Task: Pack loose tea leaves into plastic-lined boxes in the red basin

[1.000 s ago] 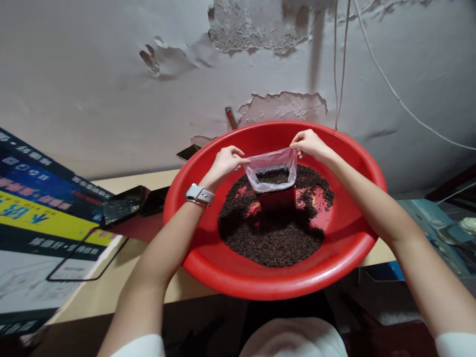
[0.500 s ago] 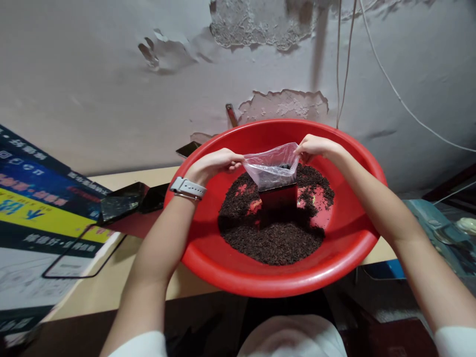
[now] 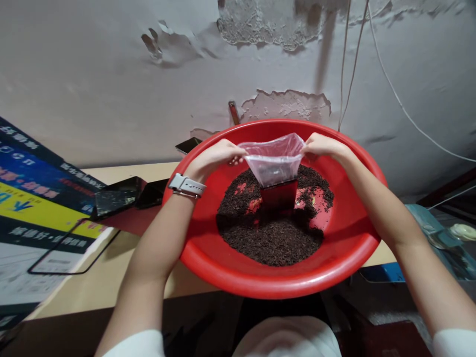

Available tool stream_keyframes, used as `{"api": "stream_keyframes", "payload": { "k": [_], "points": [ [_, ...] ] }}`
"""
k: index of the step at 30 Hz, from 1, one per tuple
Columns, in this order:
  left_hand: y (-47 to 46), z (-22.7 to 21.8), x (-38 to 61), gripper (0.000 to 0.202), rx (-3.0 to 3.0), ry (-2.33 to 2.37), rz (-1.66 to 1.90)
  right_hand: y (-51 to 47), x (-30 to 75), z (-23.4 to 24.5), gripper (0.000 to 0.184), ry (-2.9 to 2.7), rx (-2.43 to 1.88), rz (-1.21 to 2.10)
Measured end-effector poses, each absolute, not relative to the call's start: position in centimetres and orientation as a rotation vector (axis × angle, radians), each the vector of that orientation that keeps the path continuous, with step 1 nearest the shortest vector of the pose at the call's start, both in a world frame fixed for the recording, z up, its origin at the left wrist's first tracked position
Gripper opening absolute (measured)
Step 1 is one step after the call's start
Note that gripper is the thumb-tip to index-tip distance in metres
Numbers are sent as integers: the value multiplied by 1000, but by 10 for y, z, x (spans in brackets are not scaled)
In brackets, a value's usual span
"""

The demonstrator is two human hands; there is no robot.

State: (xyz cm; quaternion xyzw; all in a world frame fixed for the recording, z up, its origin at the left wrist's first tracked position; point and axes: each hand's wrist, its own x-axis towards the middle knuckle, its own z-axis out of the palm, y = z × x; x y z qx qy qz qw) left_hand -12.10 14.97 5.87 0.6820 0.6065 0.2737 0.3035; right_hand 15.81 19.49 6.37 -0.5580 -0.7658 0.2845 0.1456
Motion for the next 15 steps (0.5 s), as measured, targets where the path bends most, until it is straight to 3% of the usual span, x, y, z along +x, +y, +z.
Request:
{"api": "stream_keyframes", "payload": {
  "k": [3,12,15],
  "points": [
    [146,60,-117,31,1794,1633,445,192,156,60,28,-2349,-1721,848],
    [149,59,-113,23,1812,1935,802,185,157,68,25,-2234,-1567,241],
    [144,59,-112,10,1978,2004,829,188,158,68,18,-2229,-1604,87]
  ]
}}
